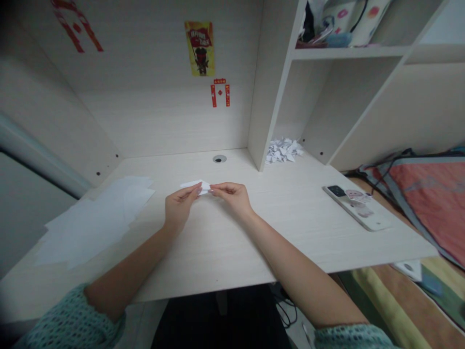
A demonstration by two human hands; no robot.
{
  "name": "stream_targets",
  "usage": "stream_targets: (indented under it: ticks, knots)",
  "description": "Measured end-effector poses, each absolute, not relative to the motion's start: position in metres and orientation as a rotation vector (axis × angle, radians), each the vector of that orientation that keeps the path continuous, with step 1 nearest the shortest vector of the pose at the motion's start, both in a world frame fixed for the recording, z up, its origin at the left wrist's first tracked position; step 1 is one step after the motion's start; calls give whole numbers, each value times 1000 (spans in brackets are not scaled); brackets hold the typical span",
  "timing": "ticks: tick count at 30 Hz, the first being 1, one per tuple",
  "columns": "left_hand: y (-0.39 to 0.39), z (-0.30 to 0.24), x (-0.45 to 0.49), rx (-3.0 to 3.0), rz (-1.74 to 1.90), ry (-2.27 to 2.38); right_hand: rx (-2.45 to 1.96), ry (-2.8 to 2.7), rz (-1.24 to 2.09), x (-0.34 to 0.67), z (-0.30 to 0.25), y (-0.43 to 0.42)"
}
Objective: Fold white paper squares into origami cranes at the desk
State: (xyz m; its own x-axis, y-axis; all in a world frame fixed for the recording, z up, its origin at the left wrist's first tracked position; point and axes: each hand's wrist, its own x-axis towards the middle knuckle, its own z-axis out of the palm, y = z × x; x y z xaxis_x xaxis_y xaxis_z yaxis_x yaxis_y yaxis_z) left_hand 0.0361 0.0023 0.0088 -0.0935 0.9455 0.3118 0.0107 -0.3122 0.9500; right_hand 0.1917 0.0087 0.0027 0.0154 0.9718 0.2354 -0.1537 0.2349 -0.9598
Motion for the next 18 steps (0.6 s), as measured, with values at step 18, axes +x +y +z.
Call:
stream_targets:
  ticks: [18]
  knots:
    - [2, 6, 37, 1338, 1533, 1024, -902, -1173, 1174, 192, 0, 11]
